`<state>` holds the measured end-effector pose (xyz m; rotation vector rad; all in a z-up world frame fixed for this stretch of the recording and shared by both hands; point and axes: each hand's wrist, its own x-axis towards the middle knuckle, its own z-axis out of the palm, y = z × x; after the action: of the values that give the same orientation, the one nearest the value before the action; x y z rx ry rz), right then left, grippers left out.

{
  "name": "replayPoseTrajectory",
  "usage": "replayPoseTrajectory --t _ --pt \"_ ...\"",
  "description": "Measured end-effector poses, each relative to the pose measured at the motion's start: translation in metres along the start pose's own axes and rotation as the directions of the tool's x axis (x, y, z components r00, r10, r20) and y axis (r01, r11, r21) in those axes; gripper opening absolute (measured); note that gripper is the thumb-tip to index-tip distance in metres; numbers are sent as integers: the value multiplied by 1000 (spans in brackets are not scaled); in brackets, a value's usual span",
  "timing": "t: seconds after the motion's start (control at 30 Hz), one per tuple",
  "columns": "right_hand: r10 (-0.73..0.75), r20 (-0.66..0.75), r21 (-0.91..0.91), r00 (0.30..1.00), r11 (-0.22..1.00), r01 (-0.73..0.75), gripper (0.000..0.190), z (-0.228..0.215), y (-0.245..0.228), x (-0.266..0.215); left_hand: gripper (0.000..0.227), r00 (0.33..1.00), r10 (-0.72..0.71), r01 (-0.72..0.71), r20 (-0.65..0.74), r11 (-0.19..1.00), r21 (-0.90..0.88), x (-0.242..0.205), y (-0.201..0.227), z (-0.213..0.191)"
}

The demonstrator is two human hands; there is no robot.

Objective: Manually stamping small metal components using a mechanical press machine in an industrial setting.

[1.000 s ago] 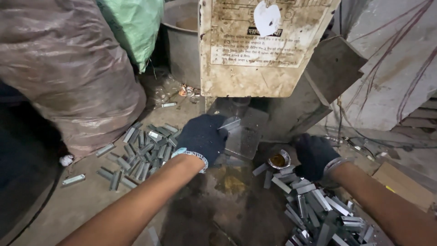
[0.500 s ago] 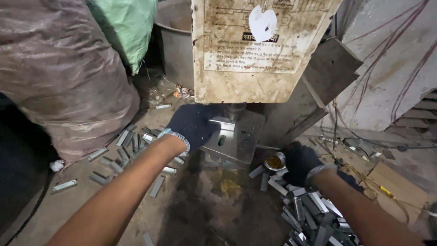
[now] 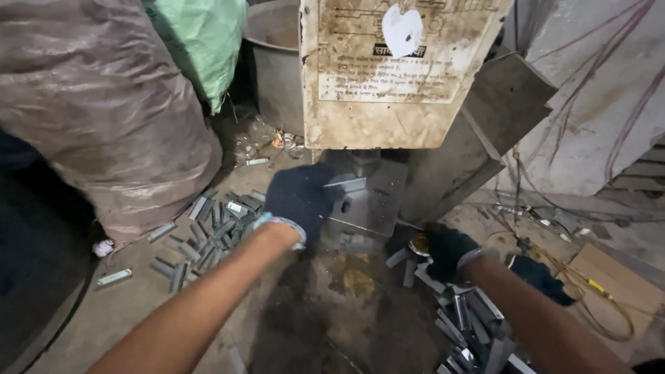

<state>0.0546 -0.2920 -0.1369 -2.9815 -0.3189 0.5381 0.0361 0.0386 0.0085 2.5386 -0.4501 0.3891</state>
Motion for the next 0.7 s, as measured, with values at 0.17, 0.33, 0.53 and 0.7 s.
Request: replayPoseTrajectory --t 0.17,0.33,0.53,0.7 --pt "115 29 -165 993 980 -108 79 -67 -17 -47 41 932 305 -333 -195 934 -131 8 -31 8" --pt "1 -300 -222 954 972 -70 58 -125 -18 -87 51 993 114 -111 21 988 -111 -3 -15 0" --pt "-153 -409 -198 900 977 76 61 -132 -14 -92 56 991 59 -92 -122 955 -282 -16 -14 6" --pt "-166 -393 -241 904 968 73 62 -135 -22 -96 60 996 -84 74 -15 943 -325 -15 -16 -2"
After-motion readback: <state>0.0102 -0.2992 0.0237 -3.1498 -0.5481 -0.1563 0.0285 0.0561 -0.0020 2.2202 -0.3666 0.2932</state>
